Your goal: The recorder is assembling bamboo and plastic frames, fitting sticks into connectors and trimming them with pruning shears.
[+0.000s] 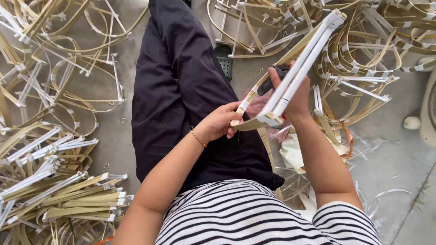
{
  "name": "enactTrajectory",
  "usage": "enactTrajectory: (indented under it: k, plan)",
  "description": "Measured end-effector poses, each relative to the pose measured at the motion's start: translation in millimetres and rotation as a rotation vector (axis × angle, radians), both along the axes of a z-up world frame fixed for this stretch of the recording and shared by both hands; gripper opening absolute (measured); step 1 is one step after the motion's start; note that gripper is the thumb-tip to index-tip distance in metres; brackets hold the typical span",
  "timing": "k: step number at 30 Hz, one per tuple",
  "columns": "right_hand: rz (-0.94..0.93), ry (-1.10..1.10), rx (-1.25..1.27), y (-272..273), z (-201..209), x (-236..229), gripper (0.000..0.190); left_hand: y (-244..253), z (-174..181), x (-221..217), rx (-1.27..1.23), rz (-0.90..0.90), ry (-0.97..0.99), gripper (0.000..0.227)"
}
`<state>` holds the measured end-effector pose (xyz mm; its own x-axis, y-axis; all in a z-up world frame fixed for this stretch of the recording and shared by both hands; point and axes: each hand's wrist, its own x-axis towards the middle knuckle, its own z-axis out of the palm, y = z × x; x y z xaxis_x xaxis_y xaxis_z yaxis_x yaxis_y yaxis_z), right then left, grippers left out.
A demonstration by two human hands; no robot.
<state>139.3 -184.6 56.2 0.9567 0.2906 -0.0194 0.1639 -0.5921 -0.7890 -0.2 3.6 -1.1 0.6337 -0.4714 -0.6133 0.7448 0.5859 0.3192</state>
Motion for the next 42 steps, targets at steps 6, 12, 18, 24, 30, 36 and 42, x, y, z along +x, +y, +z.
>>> enactTrajectory:
  k: [6,12,18,24,30,36,42]
  plan:
    - [0.152,0.77,0.167,7.5,-22.8,-18.2,0.061,-1.8,-18.5,-4.0,-0.054,0.096,-0.09,0.056]
    - [0.245,0.537,0.236,14.9,-43.5,-16.3,0.063,-1.7,60.5,18.7,-0.023,0.281,0.327,0.055]
    - [0.354,0.598,0.064,6.1,-73.8,-25.7,0.066,-12.4,-3.5,-5.2,0.155,0.158,-0.1,0.059]
    - [-0.024,0.807,0.168,43.5,-0.4,-30.8,0.072,-16.6,-7.3,-11.1,0.131,0.223,-0.09,0.058]
    - [0.205,0.619,0.368,21.8,-50.8,-12.5,0.07,-16.6,20.9,-3.8,0.072,0.268,-0.031,0.054]
    - [-0.127,0.83,1.061,-28.0,-59.3,-12.5,0.047,-12.9,-5.4,-8.2,0.057,0.274,-0.067,0.056]
    - [0.07,1.153,0.604,-11.5,-69.6,-37.7,0.044,-14.3,-5.1,-11.1,0.015,0.237,-0.134,0.058]
